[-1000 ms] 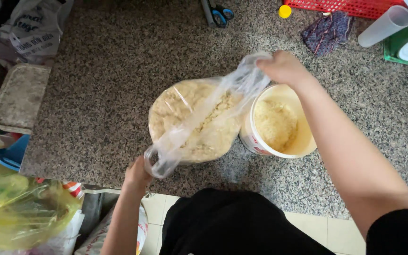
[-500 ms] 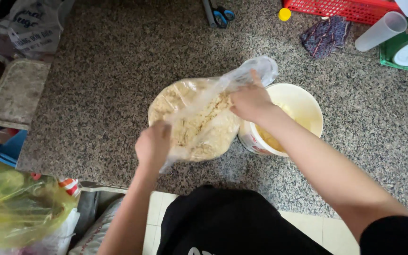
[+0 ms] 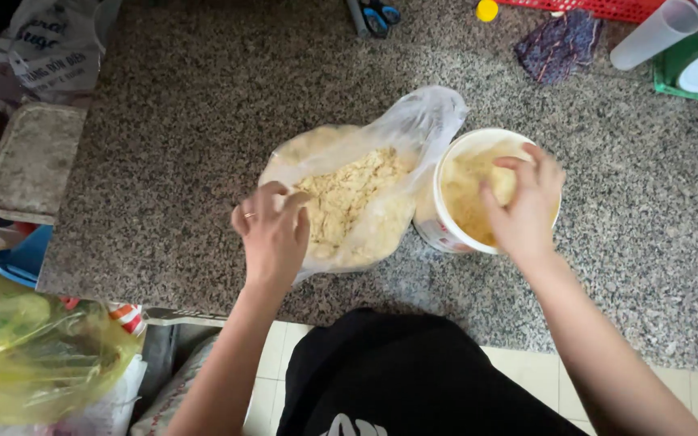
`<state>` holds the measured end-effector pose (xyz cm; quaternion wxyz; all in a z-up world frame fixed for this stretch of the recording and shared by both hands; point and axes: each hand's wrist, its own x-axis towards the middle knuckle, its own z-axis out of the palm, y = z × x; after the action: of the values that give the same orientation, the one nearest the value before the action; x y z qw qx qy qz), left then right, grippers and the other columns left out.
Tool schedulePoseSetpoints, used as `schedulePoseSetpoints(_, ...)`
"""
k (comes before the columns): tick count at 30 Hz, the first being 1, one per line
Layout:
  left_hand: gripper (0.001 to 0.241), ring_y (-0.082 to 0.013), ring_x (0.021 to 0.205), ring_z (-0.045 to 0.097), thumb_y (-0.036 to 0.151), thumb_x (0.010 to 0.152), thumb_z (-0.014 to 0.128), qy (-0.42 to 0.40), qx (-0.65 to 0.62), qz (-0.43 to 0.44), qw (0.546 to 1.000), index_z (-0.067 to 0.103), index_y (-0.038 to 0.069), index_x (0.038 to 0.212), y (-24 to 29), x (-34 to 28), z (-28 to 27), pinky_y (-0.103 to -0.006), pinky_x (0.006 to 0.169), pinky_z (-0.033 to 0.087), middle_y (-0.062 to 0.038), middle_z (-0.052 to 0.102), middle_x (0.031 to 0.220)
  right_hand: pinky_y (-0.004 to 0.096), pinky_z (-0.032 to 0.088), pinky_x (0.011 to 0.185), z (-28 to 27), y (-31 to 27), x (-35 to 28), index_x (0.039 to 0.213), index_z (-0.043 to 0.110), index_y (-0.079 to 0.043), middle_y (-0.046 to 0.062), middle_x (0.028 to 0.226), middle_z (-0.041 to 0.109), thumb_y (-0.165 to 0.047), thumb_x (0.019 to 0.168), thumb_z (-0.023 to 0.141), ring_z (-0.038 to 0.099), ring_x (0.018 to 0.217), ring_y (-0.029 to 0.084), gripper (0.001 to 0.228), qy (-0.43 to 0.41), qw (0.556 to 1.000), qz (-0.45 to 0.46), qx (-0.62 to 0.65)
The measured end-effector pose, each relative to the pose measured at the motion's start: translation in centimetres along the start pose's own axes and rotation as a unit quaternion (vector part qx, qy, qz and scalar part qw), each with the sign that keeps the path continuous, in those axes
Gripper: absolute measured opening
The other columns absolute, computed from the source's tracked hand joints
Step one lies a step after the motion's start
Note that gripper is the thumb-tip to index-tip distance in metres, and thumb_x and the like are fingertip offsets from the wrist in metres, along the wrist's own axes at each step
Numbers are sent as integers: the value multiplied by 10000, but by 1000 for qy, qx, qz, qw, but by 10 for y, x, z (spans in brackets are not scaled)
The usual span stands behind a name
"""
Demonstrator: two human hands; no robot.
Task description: Transferring dough from a plastic bag into a bowl and breaking it into smaller pieces.
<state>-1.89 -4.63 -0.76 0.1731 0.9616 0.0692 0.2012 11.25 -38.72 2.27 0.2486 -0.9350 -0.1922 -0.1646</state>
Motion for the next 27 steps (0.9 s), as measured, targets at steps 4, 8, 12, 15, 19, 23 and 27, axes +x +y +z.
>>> schedulePoseSetpoints(4,153,-281,1114,508,144,864,756,-94,78,-2,993,773,176,1012,-25,6,32,-460,1021,321,-57,556,1151,589,297,1184,15,36,-17,1330,575,5,325,1537,375,-187,907,781,365,1399,541,508,40,998,32,-47)
schedulePoseSetpoints(8,162,-303,1122,479,158,805,729,-152,309,-72,936,773,149,961,-43,16,46,-449,1056,295,-142,553,1230,622,299,1124,25,41,-16,1422,476,39,383,1531,320,-239,895,802,364,1348,588,679,34,992,65,-105)
schedulePoseSetpoints(12,272,-299,1082,514,228,770,697,-22,335,-29,941,751,89,998,-30,17,40,-453,1043,297,-168,612,1261,601,337,1144,24,38,-13,1539,372,69,302,1560,412,-254,924,752,436,1329,522,792,3,986,140,-94)
schedulePoseSetpoints(15,267,-323,1146,543,169,800,701,-103,268,72,955,733,120,1060,-26,11,47,-474,1023,303,-106,620,1172,585,336,1136,22,42,-15,1559,360,82,286,1547,440,-280,901,764,436,1327,512,853,-3,986,128,-105)
schedulePoseSetpoints(19,241,-224,1124,556,169,843,686,-144,257,123,948,729,180,1081,-36,4,68,-463,1082,284,-54,639,1205,598,296,1121,12,28,-14,1519,375,82,298,1513,434,-355,873,795,426,1329,511,886,-8,986,105,-131)
schedulePoseSetpoints(23,239,-258,1089,552,264,897,682,-134,176,33,975,733,145,1098,-29,14,48,-464,1044,293,-56,648,1102,583,283,1143,6,19,-24,1536,377,53,272,1530,439,-379,888,771,421,1361,481,873,-24,986,95,-136)
schedulePoseSetpoints(27,158,-266,1094,545,266,873,688,-144,112,56,982,751,171,982,-35,13,49,-487,1057,289,-45,652,1063,580,294,1141,-2,4,-39,1533,382,22,248,1527,438,-386,873,760,430,1333,463,863,-52,982,81,-162)
